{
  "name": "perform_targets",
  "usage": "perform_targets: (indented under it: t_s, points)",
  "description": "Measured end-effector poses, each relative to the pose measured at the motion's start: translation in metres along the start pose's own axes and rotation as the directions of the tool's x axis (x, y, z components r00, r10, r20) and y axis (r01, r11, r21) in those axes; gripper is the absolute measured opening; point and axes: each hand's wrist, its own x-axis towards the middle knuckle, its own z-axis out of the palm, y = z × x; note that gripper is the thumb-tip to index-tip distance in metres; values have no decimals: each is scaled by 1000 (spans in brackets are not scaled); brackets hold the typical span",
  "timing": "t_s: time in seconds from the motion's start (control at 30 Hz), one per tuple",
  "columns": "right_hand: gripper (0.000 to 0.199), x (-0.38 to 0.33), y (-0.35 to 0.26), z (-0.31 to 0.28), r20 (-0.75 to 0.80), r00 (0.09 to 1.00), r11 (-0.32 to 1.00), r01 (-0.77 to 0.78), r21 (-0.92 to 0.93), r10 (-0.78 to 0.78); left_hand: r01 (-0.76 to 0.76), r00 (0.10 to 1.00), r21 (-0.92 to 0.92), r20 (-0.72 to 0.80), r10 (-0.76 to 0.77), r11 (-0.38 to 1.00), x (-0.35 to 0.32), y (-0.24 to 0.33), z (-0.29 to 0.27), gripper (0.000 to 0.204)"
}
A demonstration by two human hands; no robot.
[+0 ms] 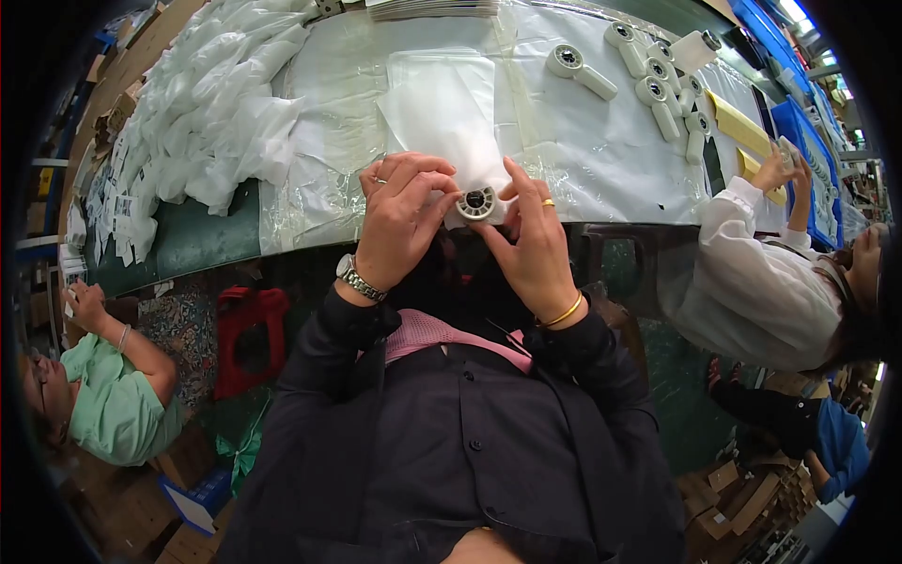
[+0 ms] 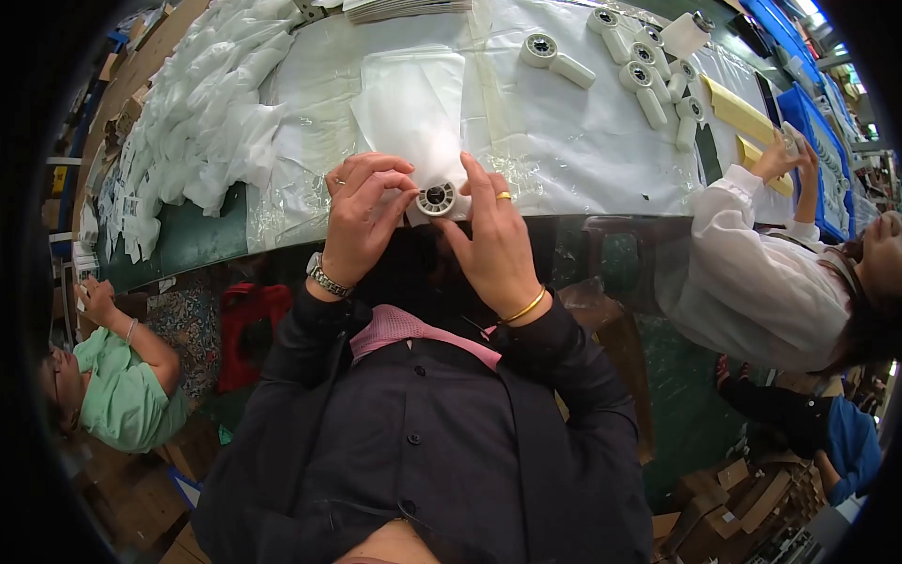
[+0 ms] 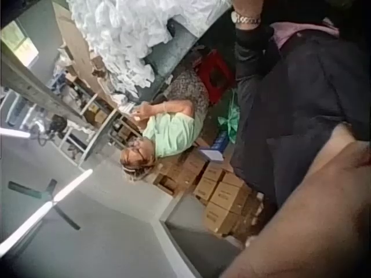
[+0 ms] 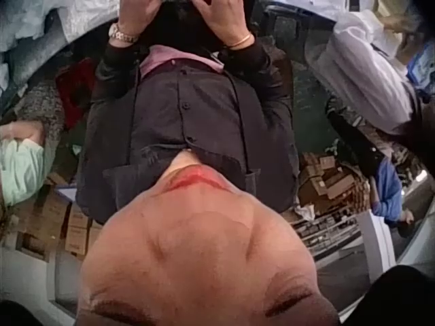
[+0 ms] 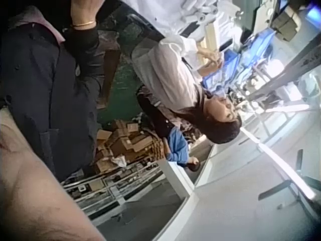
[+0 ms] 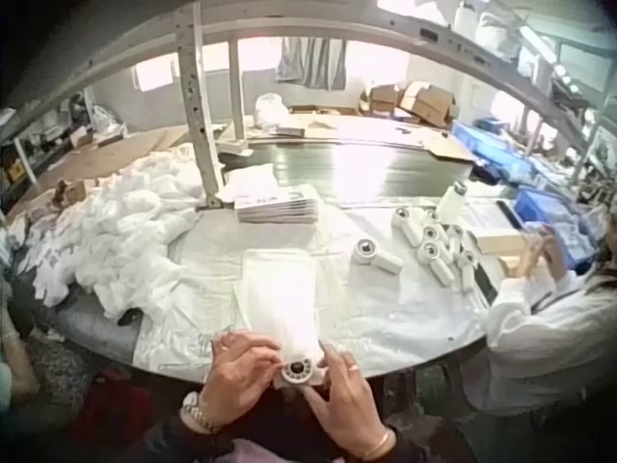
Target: The person picks up a white plastic component and places it into a plastic bag, seals the bag by hand, and sets it aside before repeating the process.
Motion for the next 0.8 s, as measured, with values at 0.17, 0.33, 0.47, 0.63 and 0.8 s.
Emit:
perform_targets:
  t_s: [0.17, 0.33, 0.47, 0.63, 0.8]
  points:
    - [59, 0, 4, -3, -166, 986, 977, -34, -211, -2, -1, 1000, 11, 3, 1, 1000, -2, -3, 1, 14]
    - [23, 8, 15, 2, -182, 983, 974, -33, -224, -9, -18, 999, 16, 47, 18, 1000, 2, 10, 0, 37]
    - [16, 9, 14, 2, -176, 984, 978, -46, -202, 9, -24, 996, 122, 83, 14, 992, 3, 12, 5, 56]
    - [19, 8, 18, 2, -140, 990, 988, -35, -154, 13, -23, 1000, 354, 6, 23, 935, 16, 1, 7, 64]
    - [21, 5, 20, 3, -115, 991, 991, -78, -108, 66, 124, 989, 452, -124, -75, 884, 24, -7, 17, 69]
